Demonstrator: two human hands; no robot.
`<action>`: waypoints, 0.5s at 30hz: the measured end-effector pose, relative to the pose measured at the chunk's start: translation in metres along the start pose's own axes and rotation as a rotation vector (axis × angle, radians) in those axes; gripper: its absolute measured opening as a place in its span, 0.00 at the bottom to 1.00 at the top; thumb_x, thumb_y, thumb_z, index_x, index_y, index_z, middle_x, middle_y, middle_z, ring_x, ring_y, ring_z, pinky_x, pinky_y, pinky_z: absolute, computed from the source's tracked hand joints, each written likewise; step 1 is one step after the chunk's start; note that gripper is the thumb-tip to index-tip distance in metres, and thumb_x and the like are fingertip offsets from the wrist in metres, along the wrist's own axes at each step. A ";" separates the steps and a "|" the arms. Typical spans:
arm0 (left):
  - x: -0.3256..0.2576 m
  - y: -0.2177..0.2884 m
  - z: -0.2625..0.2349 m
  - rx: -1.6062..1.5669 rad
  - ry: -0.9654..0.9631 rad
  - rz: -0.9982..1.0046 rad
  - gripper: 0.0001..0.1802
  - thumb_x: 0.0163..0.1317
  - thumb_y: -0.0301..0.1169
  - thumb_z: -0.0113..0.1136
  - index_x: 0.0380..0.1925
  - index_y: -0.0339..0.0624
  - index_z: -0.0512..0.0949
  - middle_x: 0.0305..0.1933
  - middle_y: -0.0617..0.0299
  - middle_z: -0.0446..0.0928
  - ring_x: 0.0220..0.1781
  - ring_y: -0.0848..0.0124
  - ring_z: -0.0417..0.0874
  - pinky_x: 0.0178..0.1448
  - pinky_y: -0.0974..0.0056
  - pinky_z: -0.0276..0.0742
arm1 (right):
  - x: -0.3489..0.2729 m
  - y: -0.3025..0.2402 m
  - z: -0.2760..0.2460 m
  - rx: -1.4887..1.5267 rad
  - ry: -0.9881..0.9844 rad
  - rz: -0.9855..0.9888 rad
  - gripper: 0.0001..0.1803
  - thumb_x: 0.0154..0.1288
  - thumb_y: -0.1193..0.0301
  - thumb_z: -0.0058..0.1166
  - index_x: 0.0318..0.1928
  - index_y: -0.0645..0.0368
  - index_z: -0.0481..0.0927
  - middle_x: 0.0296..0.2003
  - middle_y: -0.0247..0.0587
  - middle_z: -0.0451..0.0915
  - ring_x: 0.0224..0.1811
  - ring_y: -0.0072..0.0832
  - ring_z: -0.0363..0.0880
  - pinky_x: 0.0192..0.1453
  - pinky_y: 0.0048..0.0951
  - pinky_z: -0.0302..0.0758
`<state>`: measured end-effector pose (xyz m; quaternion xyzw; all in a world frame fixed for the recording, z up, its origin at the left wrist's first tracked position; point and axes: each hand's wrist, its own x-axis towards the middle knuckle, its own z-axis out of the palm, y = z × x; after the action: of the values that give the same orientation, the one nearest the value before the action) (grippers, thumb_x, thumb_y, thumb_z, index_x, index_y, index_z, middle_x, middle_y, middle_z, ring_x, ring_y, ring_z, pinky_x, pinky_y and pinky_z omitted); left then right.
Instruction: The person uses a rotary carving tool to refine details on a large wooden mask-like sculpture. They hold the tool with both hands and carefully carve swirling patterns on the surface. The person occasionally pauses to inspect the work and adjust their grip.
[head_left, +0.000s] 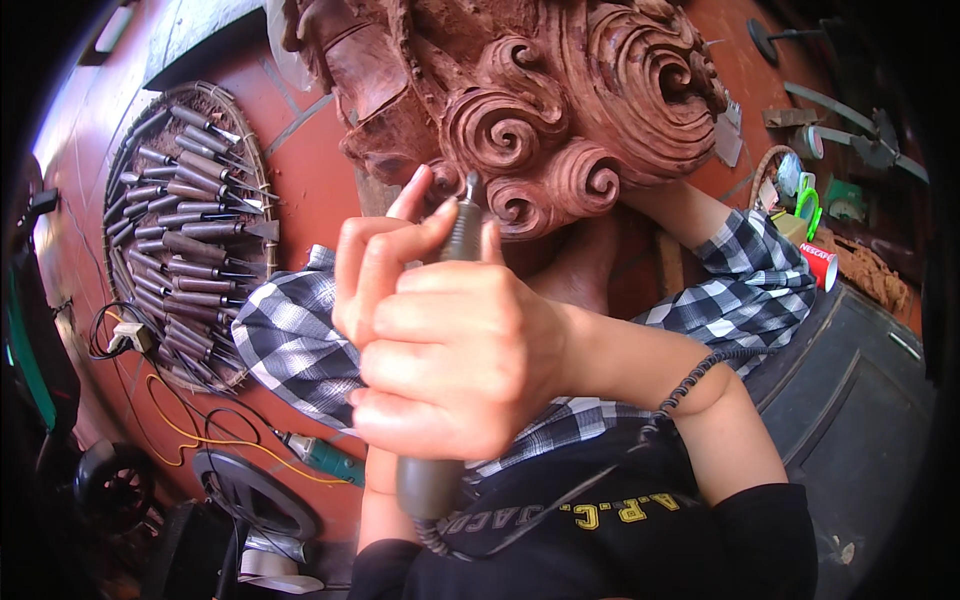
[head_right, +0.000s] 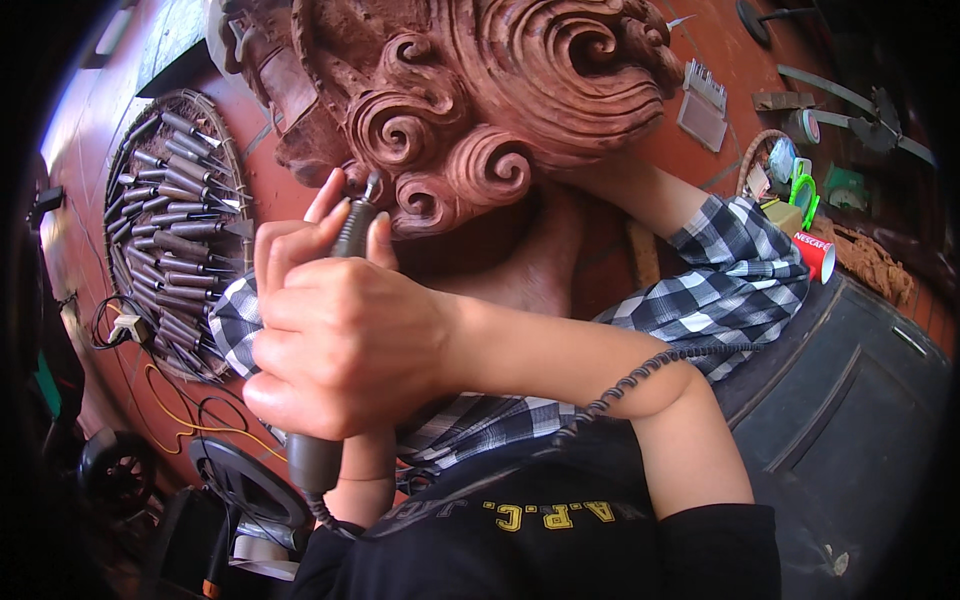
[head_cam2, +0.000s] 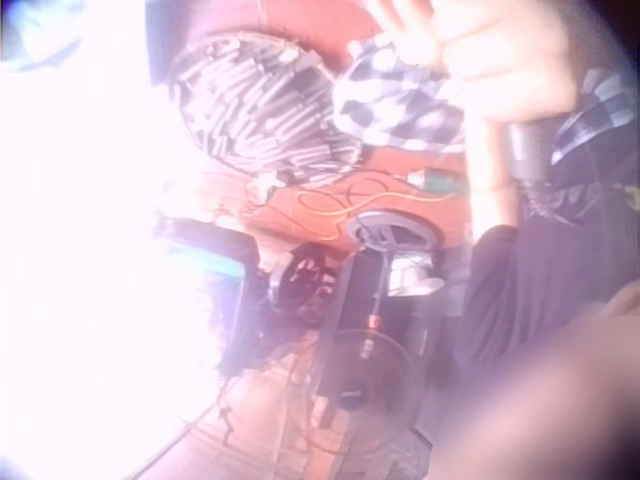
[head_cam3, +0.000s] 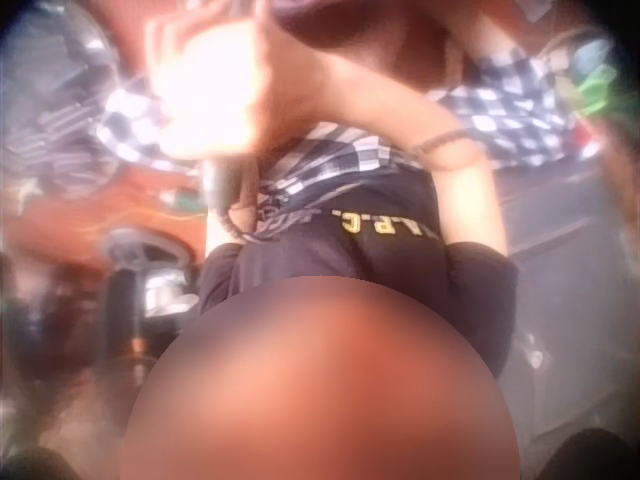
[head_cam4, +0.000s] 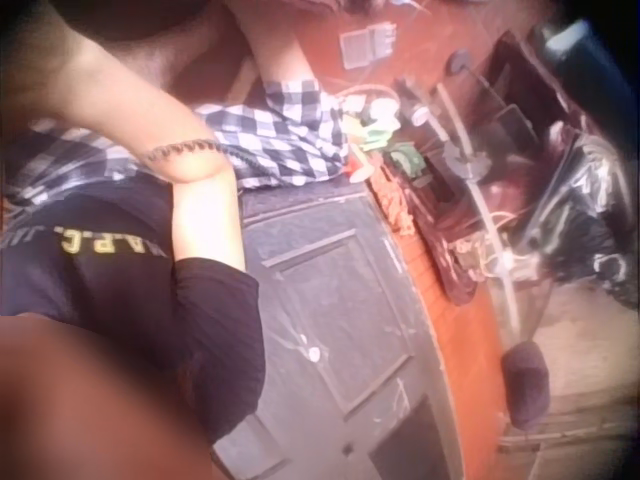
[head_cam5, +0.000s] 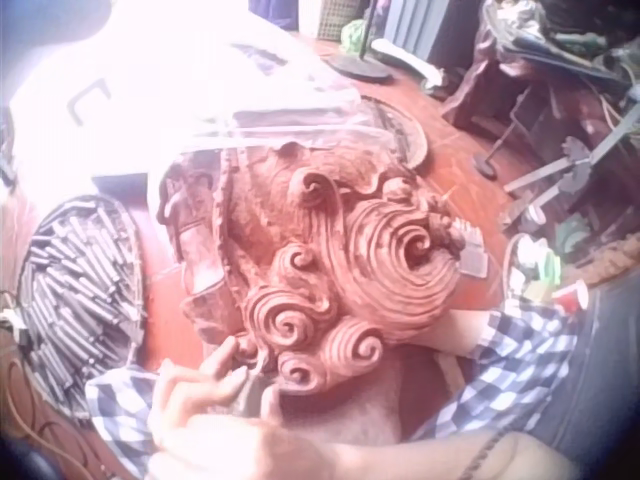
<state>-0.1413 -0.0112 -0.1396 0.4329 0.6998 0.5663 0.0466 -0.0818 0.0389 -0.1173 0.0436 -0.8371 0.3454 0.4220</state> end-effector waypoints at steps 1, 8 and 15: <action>0.001 -0.003 0.002 0.023 -0.007 0.012 0.15 0.45 0.24 0.76 0.31 0.30 0.81 0.27 0.58 0.74 0.30 0.69 0.77 0.53 0.49 0.87 | 0.000 0.005 0.003 -0.012 -0.003 -0.021 0.12 0.32 0.68 0.59 0.21 0.57 0.73 0.20 0.33 0.71 0.23 0.28 0.73 0.24 0.27 0.70; 0.006 -0.015 -0.006 0.061 -0.091 -0.001 0.19 0.44 0.27 0.74 0.38 0.31 0.82 0.32 0.58 0.76 0.39 0.63 0.84 0.53 0.57 0.85 | 0.007 0.004 0.013 -0.009 0.069 0.078 0.11 0.30 0.65 0.54 0.19 0.55 0.71 0.20 0.33 0.70 0.25 0.28 0.74 0.26 0.28 0.72; 0.005 -0.013 -0.011 0.149 -0.172 0.052 0.13 0.52 0.29 0.64 0.38 0.35 0.80 0.37 0.61 0.77 0.37 0.68 0.81 0.50 0.63 0.80 | 0.007 0.000 0.017 -0.061 0.097 0.089 0.10 0.31 0.66 0.54 0.19 0.55 0.71 0.20 0.33 0.71 0.25 0.27 0.74 0.26 0.28 0.72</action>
<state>-0.1572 -0.0161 -0.1445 0.5002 0.7221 0.4742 0.0595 -0.0976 0.0301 -0.1187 -0.0233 -0.8267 0.3400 0.4476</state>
